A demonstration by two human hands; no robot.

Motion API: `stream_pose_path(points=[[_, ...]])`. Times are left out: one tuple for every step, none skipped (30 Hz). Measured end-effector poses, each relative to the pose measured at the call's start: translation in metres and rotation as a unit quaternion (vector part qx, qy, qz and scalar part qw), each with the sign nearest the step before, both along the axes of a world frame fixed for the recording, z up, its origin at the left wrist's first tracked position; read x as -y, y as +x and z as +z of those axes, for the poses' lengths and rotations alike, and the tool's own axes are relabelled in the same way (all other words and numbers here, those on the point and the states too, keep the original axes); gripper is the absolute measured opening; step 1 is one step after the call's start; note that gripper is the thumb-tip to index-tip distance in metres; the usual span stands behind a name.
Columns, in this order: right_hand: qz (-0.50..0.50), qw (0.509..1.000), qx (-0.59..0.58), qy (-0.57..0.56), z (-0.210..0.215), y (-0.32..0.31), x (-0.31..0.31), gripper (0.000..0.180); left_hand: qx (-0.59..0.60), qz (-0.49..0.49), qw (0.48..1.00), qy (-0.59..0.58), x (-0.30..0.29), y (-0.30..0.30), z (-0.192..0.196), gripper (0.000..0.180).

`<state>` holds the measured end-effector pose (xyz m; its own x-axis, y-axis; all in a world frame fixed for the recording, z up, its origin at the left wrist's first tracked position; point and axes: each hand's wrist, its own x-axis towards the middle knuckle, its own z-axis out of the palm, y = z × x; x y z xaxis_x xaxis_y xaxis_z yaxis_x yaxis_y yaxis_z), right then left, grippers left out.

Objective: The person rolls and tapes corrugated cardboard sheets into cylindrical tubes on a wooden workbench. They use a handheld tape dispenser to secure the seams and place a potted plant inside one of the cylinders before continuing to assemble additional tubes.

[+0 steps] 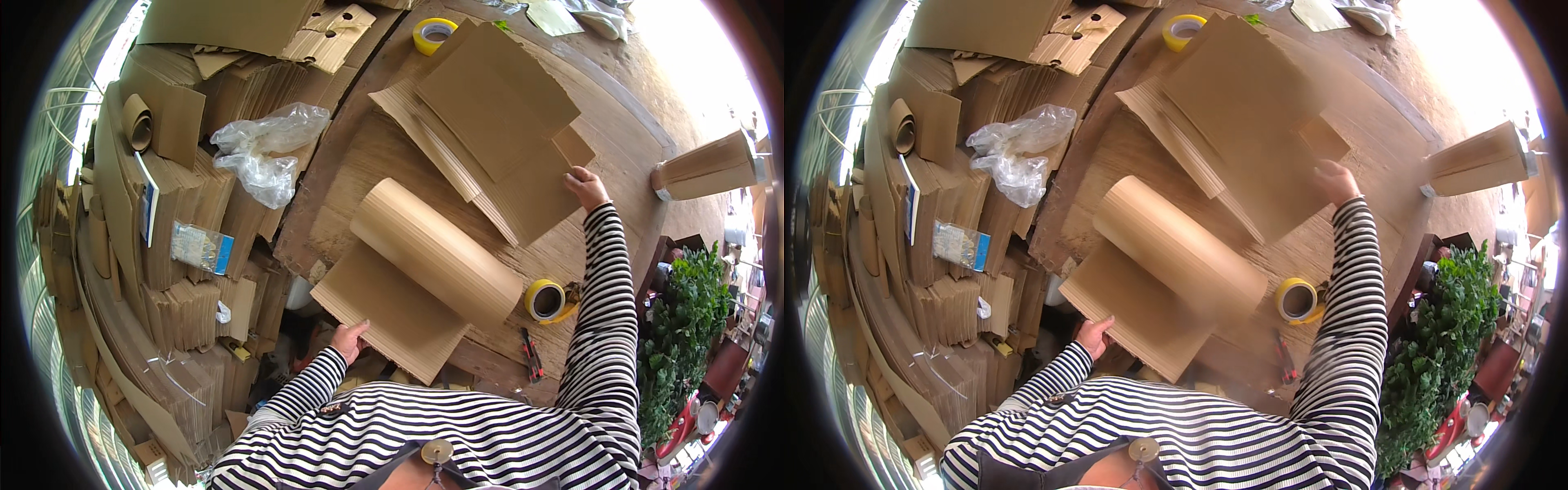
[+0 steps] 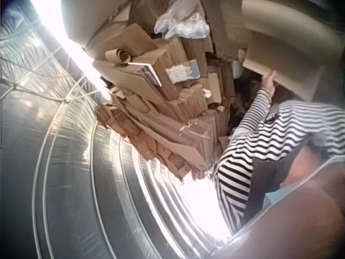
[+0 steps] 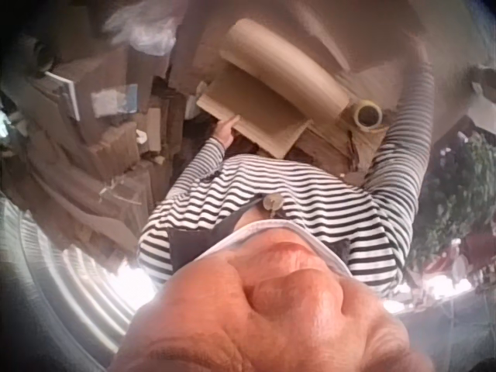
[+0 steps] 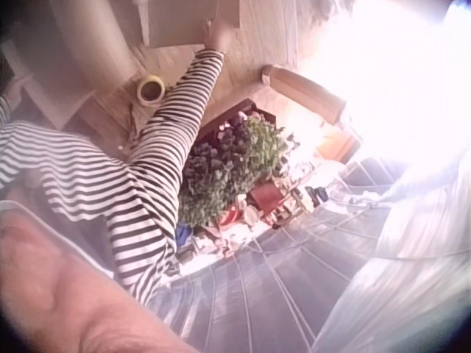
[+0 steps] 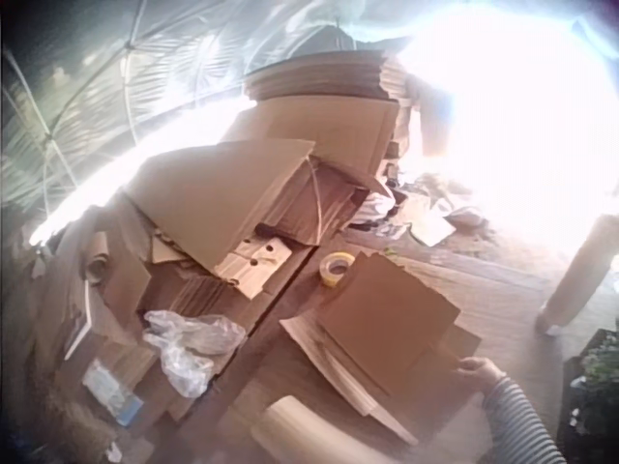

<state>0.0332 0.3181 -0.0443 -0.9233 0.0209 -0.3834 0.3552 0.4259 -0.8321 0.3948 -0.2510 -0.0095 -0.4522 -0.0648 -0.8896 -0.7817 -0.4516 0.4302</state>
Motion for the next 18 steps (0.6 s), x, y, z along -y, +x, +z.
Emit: stream_pose_path(points=[[0.016, 1.0, -0.009, -0.016, -0.005, 0.01, -0.045, 0.032, -0.017, 0.0, 1.0, 0.004, -0.006, -0.009, -0.002, 0.029], [-0.013, 0.996, 0.003, -0.086, 0.0, 0.013, -0.058, 0.031, -0.023, -0.001, 1.0, 0.005, -0.009, -0.01, -0.002, 0.029], [-0.033, 0.996, 0.008, -0.082, 0.01, 0.015, -0.066, 0.03, -0.029, 0.0, 1.0, 0.006, -0.011, -0.011, -0.001, 0.028], [-0.056, 0.995, 0.013, -0.076, 0.019, 0.019, -0.077, 0.03, -0.036, -0.001, 0.999, 0.008, -0.014, -0.014, 0.001, 0.027], [-0.074, 0.996, -0.058, -0.004, 0.027, 0.026, -0.087, 0.029, -0.036, 0.002, 0.999, 0.002, -0.018, -0.018, 0.004, 0.026], [-0.091, 0.985, -0.129, 0.068, 0.034, 0.035, -0.095, 0.028, -0.042, -0.003, 0.999, 0.011, -0.019, -0.02, 0.004, 0.027], [-0.095, 0.968, -0.18, 0.144, 0.046, 0.04, -0.093, 0.027, -0.062, 0.01, 0.998, 0.006, -0.022, -0.021, 0.005, 0.028], [-0.125, 0.963, -0.164, 0.176, 0.059, 0.048, -0.091, 0.027, -0.082, 0.022, 0.996, 0.001, -0.026, -0.021, 0.006, 0.029], [-0.161, 0.946, -0.219, 0.175, 0.066, 0.062, -0.098, 0.027, -0.1, 0.019, 0.995, 0.007, -0.026, -0.022, 0.002, 0.031], [-0.195, 0.927, -0.272, 0.17, 0.07, 0.073, -0.101, 0.028, -0.104, 0.02, 0.994, 0.014, -0.029, -0.03, 0.008, 0.031], [-0.234, 0.917, -0.288, 0.149, 0.073, 0.084, -0.102, 0.028, -0.117, 0.019, 0.993, 0.007, -0.032, -0.034, 0.01, 0.032], [-0.271, 0.905, -0.303, 0.125, 0.083, 0.092, -0.096, 0.028, -0.132, 0.019, 0.991, -0.002, -0.033, -0.037, 0.012, 0.032], [-0.311, 0.889, -0.318, 0.104, 0.09, 0.102, -0.092, 0.027, -0.12, 0.002, 0.993, -0.002, -0.032, -0.041, 0.014, 0.032], [-0.314, 0.89, -0.321, 0.08, 0.091, 0.114, -0.092, 0.027, -0.123, 0.001, 0.992, -0.006, -0.031, -0.043, 0.016, 0.032], [-0.318, 0.889, -0.326, 0.059, 0.096, 0.127, -0.094, 0.026, -0.128, -0.002, 0.992, -0.006, -0.031, -0.047, 0.018, 0.031], [-0.318, 0.888, -0.33, 0.038, 0.105, 0.135, -0.089, 0.025, -0.133, -0.002, 0.991, -0.007, -0.032, -0.049, 0.018, 0.031], [-0.33, 0.885, -0.327, -0.016, 0.11, 0.142, -0.079, 0.023, -0.13, 0.012, 0.991, -0.003, -0.032, -0.05, 0.017, 0.03], [-0.32, 0.892, -0.307, -0.089, 0.12, 0.152, -0.073, 0.022, -0.125, 0.013, 0.992, 0.004, -0.036, -0.057, 0.027, 0.028]])
